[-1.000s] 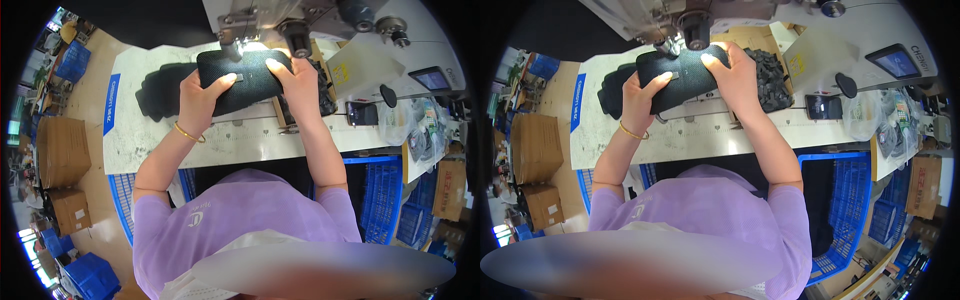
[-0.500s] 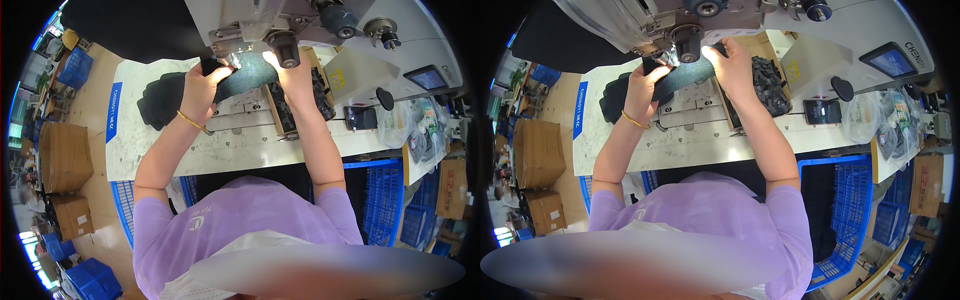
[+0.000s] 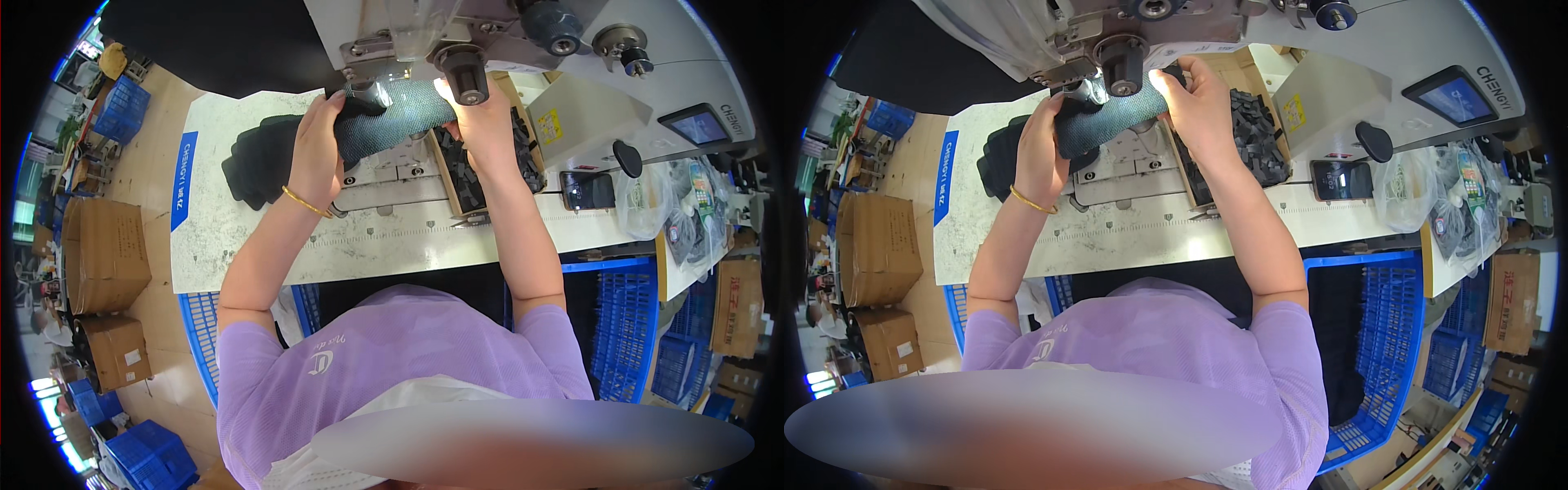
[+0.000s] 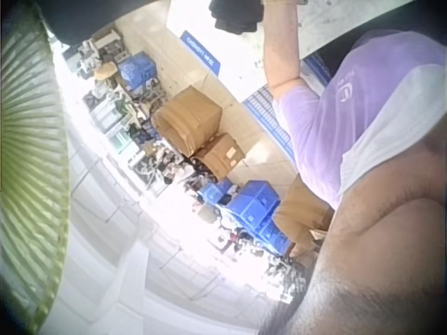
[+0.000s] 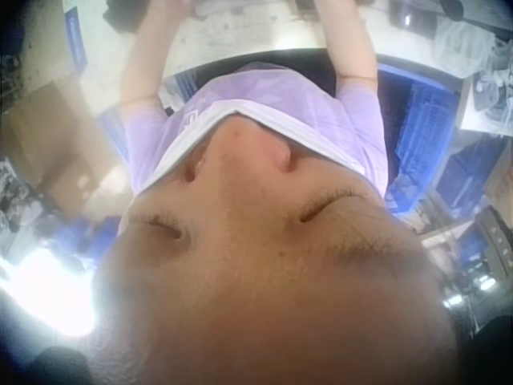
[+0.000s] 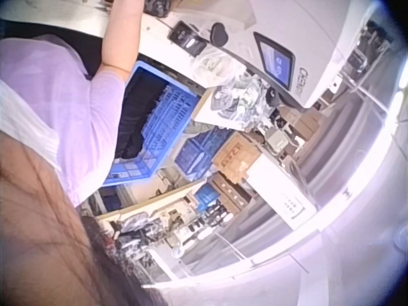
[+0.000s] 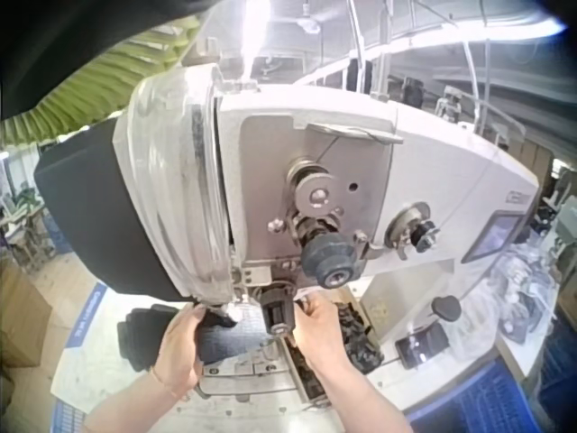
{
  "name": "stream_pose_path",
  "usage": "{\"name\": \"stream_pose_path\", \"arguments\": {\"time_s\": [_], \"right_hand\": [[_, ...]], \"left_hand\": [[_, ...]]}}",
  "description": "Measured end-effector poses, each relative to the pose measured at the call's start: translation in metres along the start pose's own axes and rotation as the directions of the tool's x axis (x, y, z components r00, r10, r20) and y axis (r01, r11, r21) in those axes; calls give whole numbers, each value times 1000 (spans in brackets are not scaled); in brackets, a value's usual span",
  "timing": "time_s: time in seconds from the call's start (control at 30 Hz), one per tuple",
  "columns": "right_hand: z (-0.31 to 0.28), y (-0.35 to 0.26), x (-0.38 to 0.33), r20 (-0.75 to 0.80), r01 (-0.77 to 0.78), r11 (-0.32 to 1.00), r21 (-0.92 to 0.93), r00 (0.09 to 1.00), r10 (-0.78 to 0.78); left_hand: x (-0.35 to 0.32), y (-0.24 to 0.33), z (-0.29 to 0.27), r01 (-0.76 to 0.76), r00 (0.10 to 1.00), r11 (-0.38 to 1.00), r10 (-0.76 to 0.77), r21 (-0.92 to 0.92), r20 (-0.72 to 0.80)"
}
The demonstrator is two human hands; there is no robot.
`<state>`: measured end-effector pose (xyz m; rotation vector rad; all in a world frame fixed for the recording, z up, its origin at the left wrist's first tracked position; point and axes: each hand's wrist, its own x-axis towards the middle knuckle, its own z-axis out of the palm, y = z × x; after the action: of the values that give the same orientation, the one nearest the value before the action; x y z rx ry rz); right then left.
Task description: The person repeatedly attaches small tags onto black fabric pieces by stitching them with a sewing machine. The person then stacks the finished fabric pieces together by hand.
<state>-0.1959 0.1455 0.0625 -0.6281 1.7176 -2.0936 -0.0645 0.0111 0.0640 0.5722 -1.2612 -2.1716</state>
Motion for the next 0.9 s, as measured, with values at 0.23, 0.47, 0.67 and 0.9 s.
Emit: {"name": "stream_pose_path", "arguments": {"time_s": [0.23, 0.47, 0.67, 0.9], "right_hand": [[-1, -2, 0, 51, -7, 1000, 0, 999, 7], [-5, -11, -30, 94, -44, 996, -83, 994, 51], [-2, -8, -40, 83, -18, 1000, 6, 996, 18], [-3, -4, -40, 97, -14, 1000, 27, 995, 11]], "left_hand": [[-1, -4, -18, 54, 987, 998, -47, -45, 153], [-31, 6, -17, 145, 949, 989, -148, 31, 277], [-26, 0, -19, 280, 931, 960, -266, -21, 251], [-23, -2, -3, 223, 951, 975, -219, 9, 218]]}}
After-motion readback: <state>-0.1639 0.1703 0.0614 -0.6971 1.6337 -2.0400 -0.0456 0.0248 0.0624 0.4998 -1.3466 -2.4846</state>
